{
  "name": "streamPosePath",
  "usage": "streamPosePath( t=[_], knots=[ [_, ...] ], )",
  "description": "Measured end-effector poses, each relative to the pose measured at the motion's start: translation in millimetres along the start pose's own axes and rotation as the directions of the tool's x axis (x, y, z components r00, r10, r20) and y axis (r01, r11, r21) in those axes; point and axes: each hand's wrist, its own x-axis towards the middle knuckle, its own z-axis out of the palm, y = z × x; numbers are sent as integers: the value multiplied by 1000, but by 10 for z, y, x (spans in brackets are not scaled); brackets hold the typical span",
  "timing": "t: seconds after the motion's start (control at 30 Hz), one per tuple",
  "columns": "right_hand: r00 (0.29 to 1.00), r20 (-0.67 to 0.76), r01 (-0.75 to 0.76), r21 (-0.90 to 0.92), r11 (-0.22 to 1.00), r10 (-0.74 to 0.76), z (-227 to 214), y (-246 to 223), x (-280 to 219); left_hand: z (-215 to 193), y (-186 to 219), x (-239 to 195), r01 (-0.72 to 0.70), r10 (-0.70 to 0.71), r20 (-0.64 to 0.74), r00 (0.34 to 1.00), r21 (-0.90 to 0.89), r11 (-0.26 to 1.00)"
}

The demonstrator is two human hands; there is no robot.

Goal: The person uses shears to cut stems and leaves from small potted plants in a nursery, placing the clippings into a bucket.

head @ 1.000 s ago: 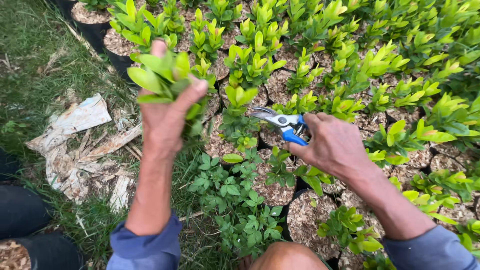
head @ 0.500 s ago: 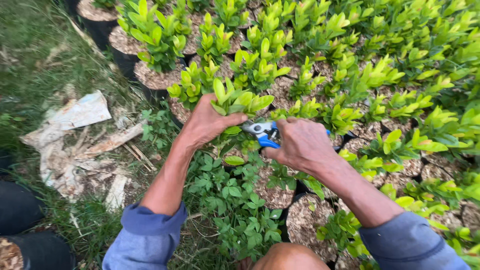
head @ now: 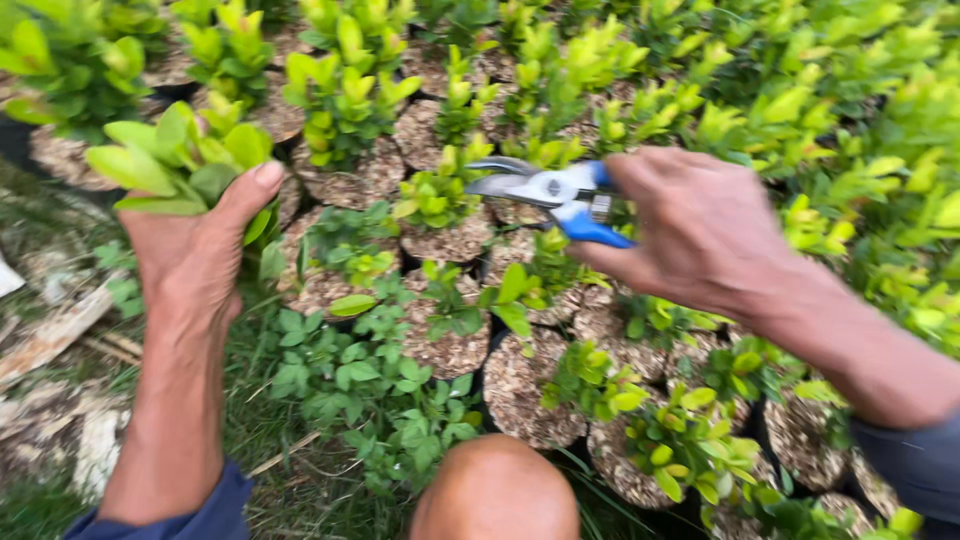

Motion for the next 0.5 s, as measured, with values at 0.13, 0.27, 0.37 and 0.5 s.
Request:
streamPosePath(
  t=[0.13,0.27,0.37,0.5],
  knots=[
    [973,3,-228,-174,958,232,-124,850,-975,573,161,-384,-95,72,94,993,270,958],
    [874,179,-421,-182,888,451,-197,1535,-1818,1337,507,-803,164,-230,155,961,348,923],
    [772,233,-560,-188,806,591,-144,1904,-2266,1989,788,-1089,-142,-74,434,898,445,884],
    [672,319,-646,-190,739,669,90,2210,-2702,2939,964,-1406,-312,-131,727,674,441,841]
  ],
)
